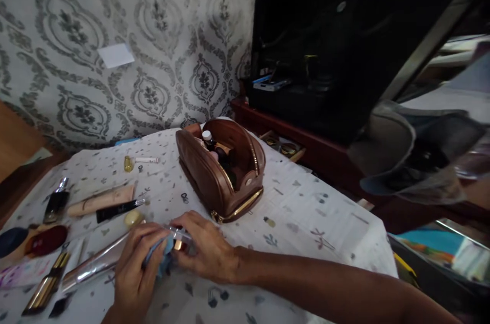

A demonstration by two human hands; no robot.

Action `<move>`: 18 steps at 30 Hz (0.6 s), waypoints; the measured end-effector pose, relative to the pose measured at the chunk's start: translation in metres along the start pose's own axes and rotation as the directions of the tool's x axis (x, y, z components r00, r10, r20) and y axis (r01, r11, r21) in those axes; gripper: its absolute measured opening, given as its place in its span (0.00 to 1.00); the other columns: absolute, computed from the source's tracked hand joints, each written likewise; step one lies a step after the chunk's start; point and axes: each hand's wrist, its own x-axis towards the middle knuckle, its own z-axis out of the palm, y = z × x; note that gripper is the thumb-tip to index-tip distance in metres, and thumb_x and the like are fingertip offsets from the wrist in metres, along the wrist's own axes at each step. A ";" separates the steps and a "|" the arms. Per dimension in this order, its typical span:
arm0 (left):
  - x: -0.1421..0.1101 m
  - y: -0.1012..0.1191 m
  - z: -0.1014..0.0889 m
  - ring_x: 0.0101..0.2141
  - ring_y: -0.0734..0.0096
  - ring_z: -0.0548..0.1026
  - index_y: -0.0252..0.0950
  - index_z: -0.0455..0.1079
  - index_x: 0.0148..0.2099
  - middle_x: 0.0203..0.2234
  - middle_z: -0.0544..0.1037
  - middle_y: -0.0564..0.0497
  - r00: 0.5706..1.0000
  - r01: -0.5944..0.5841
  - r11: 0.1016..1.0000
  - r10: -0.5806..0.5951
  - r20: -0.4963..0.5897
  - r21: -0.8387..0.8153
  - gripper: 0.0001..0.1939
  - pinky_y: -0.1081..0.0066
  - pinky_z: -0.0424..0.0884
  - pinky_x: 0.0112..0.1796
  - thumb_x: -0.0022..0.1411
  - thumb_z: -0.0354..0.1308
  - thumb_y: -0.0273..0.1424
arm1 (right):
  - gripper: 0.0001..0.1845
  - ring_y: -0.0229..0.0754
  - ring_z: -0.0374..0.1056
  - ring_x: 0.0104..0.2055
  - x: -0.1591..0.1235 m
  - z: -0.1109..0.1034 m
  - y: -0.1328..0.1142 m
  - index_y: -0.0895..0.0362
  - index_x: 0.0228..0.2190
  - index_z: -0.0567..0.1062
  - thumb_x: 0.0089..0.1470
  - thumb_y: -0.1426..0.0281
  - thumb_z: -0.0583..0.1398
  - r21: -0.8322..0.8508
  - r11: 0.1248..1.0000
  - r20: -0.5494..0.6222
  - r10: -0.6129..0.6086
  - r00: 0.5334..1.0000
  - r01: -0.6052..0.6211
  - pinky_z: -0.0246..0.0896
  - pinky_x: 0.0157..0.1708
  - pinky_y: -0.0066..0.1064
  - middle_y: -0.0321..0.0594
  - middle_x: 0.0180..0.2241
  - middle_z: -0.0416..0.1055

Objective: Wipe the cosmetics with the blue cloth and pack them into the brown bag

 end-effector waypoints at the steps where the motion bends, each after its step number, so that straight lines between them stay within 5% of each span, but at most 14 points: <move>1: -0.001 0.000 -0.001 0.41 0.67 0.75 0.42 0.73 0.46 0.38 0.76 0.52 0.999 0.044 0.999 -0.044 -0.011 0.002 0.09 0.68 0.72 0.45 0.66 0.55 0.25 | 0.20 0.46 0.69 0.45 0.000 0.000 0.000 0.55 0.47 0.69 0.51 0.71 0.61 -0.020 1.000 0.004 -0.018 1.000 0.018 0.66 0.46 0.36 0.43 0.42 0.73; 4: -0.006 -0.003 -0.001 0.41 0.65 0.76 0.41 0.71 0.44 0.39 0.77 0.52 0.988 0.145 0.989 -0.145 -0.044 -0.003 0.06 0.67 0.72 0.45 0.65 0.56 0.28 | 0.19 0.47 0.69 0.45 0.000 -0.001 -0.001 0.57 0.47 0.70 0.52 0.69 0.62 -0.077 0.994 0.035 -0.080 0.996 0.082 0.65 0.47 0.35 0.44 0.42 0.74; 8: -0.007 -0.008 0.002 0.39 0.67 0.76 0.41 0.72 0.40 0.36 0.77 0.53 0.993 0.114 0.993 -0.114 0.032 -0.010 0.04 0.68 0.71 0.45 0.63 0.57 0.28 | 0.22 0.48 0.68 0.46 0.003 -0.001 0.001 0.58 0.49 0.70 0.55 0.62 0.64 -0.158 0.980 0.105 -0.107 0.989 0.123 0.63 0.49 0.36 0.45 0.42 0.74; 11: -0.003 -0.009 0.004 0.39 0.65 0.76 0.40 0.72 0.37 0.36 0.77 0.52 0.970 0.242 0.970 -0.242 0.034 0.006 0.04 0.67 0.72 0.43 0.64 0.58 0.33 | 0.21 0.47 0.68 0.45 0.006 -0.001 0.001 0.59 0.47 0.72 0.55 0.60 0.64 -0.212 0.972 0.101 -0.085 0.991 0.105 0.63 0.48 0.36 0.44 0.41 0.74; 15: 0.002 -0.009 0.007 0.37 0.61 0.76 0.38 0.72 0.32 0.33 0.77 0.50 0.874 0.485 0.872 -0.486 -0.002 -0.071 0.16 0.65 0.74 0.41 0.61 0.58 0.46 | 0.15 0.46 0.69 0.42 0.010 -0.004 -0.002 0.59 0.42 0.73 0.54 0.65 0.63 -0.236 0.968 0.083 -0.069 0.994 0.086 0.64 0.46 0.34 0.43 0.38 0.75; 18: 0.003 -0.011 0.009 0.37 0.60 0.77 0.37 0.71 0.33 0.33 0.78 0.50 0.747 0.661 0.736 -0.664 0.030 -0.150 0.22 0.66 0.75 0.39 0.56 0.60 0.52 | 0.13 0.45 0.70 0.40 0.011 -0.010 -0.003 0.58 0.40 0.72 0.54 0.64 0.62 -0.218 0.972 0.085 -0.064 0.994 0.081 0.65 0.45 0.33 0.41 0.36 0.75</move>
